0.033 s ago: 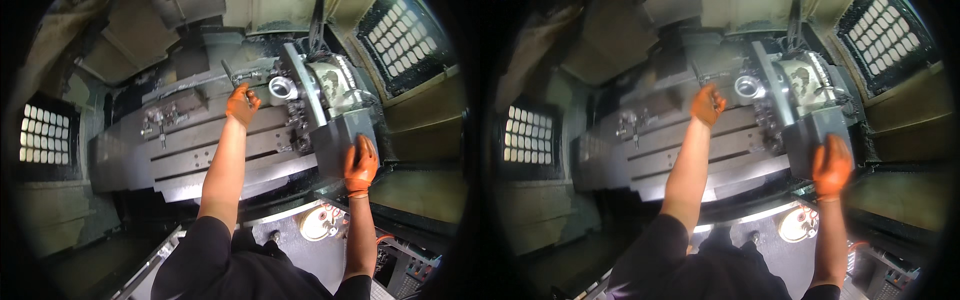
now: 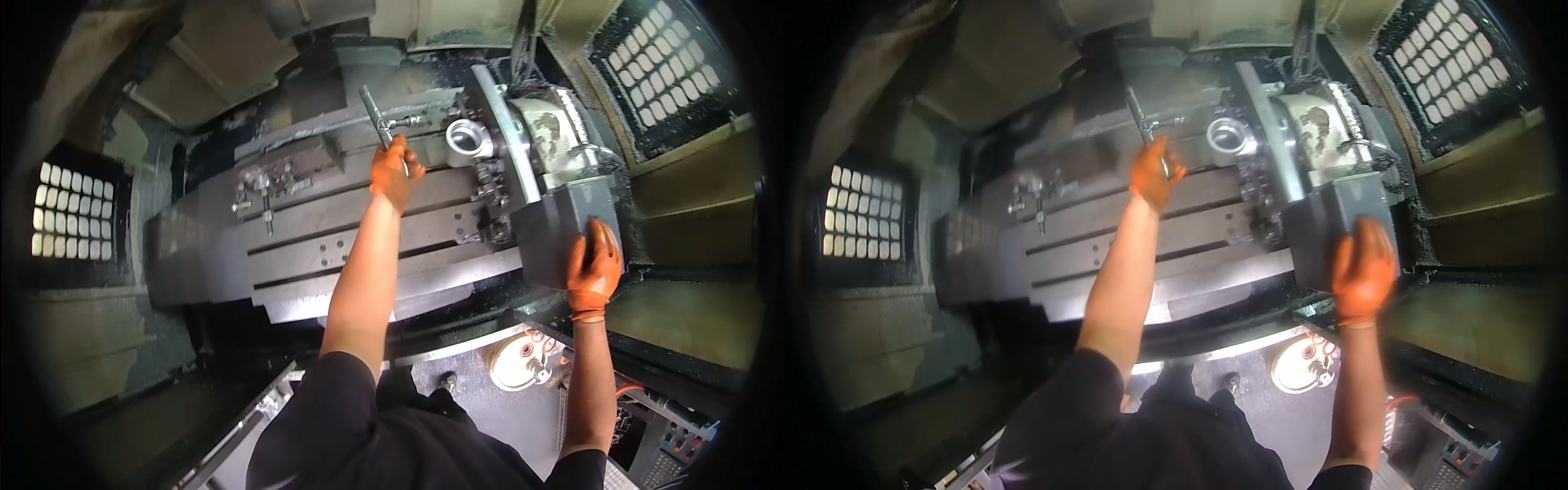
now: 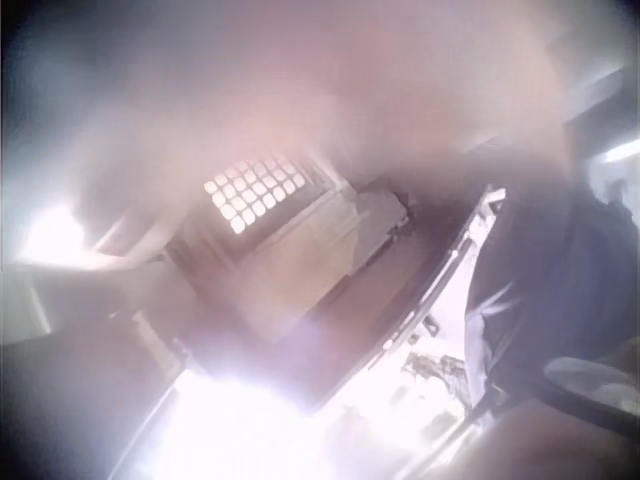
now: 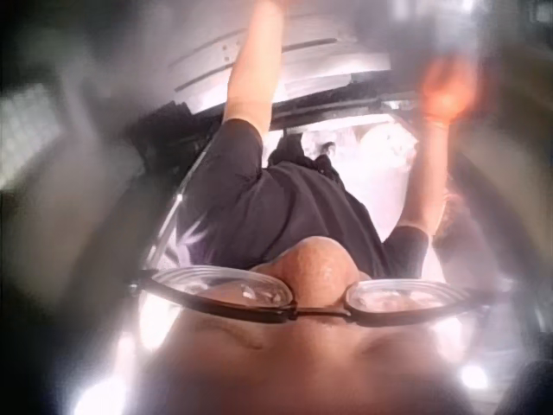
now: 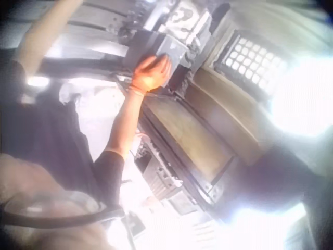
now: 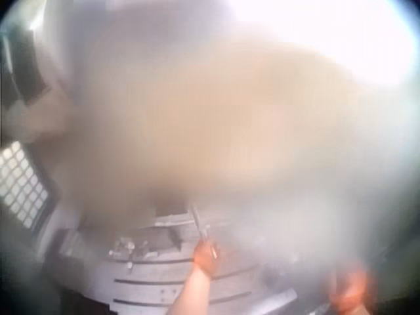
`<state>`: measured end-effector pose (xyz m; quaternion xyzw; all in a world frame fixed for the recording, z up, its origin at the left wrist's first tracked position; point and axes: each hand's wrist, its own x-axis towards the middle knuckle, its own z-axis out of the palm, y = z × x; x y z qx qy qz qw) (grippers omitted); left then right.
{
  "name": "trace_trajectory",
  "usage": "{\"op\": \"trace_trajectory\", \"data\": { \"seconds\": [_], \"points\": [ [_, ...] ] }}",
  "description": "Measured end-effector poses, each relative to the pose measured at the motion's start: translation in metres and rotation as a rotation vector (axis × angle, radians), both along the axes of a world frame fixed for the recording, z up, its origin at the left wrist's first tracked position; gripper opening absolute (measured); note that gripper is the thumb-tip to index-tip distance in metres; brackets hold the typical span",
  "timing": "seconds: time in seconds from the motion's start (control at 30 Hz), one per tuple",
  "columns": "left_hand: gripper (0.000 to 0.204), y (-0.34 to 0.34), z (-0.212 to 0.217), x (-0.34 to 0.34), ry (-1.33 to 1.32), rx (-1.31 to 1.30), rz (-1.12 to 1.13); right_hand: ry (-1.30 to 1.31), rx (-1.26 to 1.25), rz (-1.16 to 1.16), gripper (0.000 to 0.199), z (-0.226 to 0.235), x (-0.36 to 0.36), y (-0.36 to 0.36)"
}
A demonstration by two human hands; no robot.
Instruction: The person measures a cylindrical metal part with a dial indicator, then removes it from the machine vise. They blow off debris with an air gun, inspect the part, and reposition it in the vise, tightening it with a wrench. The person then closes the machine door.
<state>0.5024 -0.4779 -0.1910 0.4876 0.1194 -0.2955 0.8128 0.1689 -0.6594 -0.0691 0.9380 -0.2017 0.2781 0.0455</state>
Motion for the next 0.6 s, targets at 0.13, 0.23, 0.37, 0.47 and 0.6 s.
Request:
{"op": "trace_trajectory", "data": {
  "seconds": [0.13, 0.23, 0.37, 0.47, 0.6],
  "points": [
    [0.042, 0.107, -0.128, -0.007, -1.0, 0.711, -0.048, 0.018, -0.008, -0.003, 0.038, -0.005, 0.003, 0.005],
    [0.053, 0.163, -0.105, -0.007, -1.099, 1.157, -0.67, 0.039, -0.011, -0.059, 0.036, -0.009, -0.002, 0.004],
    [0.055, 0.191, -0.115, -0.01, -1.141, 1.472, -1.05, 0.046, 0.003, -0.049, 0.035, -0.011, 0.001, 0.0],
    [0.053, 0.2, -0.128, -0.016, -1.288, 1.393, -0.86, 0.043, 0.009, -0.056, 0.035, -0.01, 0.0, -0.002],
    [0.048, 0.136, -0.123, 0.011, -1.247, 1.006, -0.273, 0.064, -0.004, -0.085, 0.036, -0.007, 0.0, 0.002]
  ]
}}
